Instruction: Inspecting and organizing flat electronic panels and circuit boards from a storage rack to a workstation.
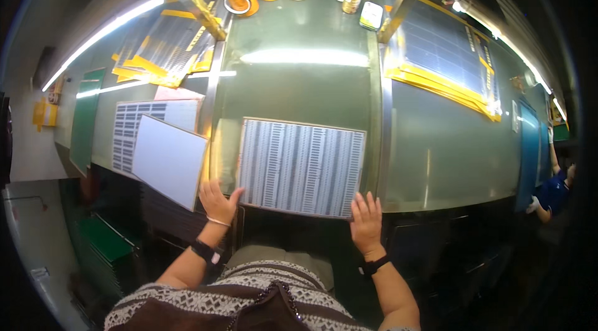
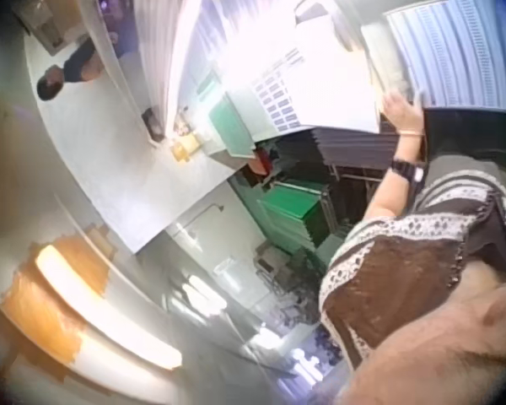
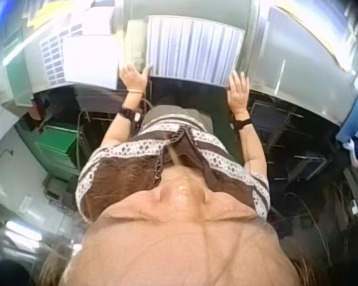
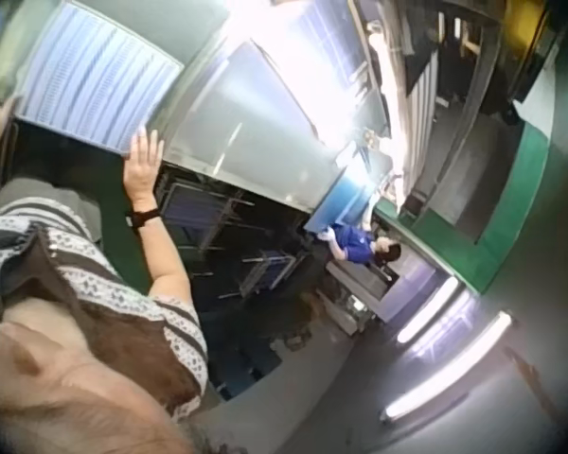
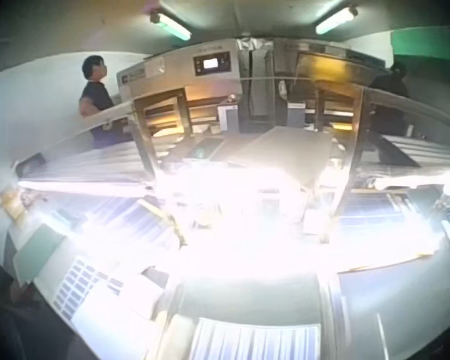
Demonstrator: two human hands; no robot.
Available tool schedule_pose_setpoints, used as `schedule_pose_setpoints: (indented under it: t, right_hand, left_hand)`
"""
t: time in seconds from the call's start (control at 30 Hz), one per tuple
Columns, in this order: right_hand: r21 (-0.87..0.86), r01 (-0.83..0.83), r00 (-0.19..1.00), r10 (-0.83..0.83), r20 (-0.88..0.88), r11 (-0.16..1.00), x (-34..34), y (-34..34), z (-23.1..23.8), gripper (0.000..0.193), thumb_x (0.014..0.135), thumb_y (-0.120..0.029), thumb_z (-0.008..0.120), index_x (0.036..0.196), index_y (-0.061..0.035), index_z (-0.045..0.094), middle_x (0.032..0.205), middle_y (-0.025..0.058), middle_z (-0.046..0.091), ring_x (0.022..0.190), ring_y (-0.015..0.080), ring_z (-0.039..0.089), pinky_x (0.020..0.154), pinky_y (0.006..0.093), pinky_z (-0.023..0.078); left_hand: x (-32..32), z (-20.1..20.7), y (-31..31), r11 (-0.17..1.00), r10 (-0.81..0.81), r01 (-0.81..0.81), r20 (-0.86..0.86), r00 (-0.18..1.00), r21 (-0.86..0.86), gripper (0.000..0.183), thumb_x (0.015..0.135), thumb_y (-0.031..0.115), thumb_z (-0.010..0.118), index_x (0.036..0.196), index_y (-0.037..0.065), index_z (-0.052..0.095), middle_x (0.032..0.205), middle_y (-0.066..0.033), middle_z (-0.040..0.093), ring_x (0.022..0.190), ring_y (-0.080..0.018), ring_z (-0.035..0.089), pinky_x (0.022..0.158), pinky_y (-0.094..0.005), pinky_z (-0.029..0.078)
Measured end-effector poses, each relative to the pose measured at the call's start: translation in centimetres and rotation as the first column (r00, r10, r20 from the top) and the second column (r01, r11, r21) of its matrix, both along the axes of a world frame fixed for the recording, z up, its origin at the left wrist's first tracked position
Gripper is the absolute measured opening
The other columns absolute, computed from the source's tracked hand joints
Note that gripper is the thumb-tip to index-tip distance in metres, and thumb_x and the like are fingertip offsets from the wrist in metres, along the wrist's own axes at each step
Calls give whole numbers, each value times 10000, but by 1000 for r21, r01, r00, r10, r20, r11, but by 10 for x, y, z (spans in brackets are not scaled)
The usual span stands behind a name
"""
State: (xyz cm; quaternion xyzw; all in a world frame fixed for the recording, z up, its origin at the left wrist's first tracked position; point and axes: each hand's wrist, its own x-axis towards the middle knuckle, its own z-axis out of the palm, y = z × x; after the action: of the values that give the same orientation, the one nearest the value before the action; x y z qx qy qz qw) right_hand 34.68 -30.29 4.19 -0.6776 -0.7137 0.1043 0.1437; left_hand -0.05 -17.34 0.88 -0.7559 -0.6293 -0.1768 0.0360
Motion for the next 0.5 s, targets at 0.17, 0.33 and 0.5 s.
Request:
schedule_pose_setpoints:
  t: [0.17, 0.33, 0.5]
  right_hand:
    - [21, -60, 996, 59, 61, 998, 8, 25, -9, 482, 694, -13, 553, 1156, -149, 535, 1313, 117, 397, 1256, 344, 293, 1028, 507, 229]
    - [25, -75, 995, 73, 68, 997, 6, 35, -4, 389, 724, -20, 548, 1071, -185, 606, 1293, 78, 430, 1241, 326, 327, 1022, 504, 239]
    - [225, -169, 985, 171, 11, 959, 7, 69, 85, 152, 760, -107, 572, 886, -107, 658, 978, 73, 623, 1063, 285, 502, 968, 452, 320]
  left_hand:
    - [0, -11, -39, 700, 613, -147, 482, 626, -699, 362, 762, 321, 666, 605, 18, 546, 528, -71, 531, 473, -179, 497, 467, -326, 390]
    - [-4, -28, -47, 733, 638, 54, 714, 288, -678, 310, 832, 218, 604, 612, 5, 554, 494, -13, 500, 434, -65, 437, 424, -223, 340]
    - [-37, 62, -14, 685, 615, 343, 763, 201, -642, 316, 864, 246, 547, 682, -6, 606, 564, -44, 558, 476, -91, 493, 463, -216, 392]
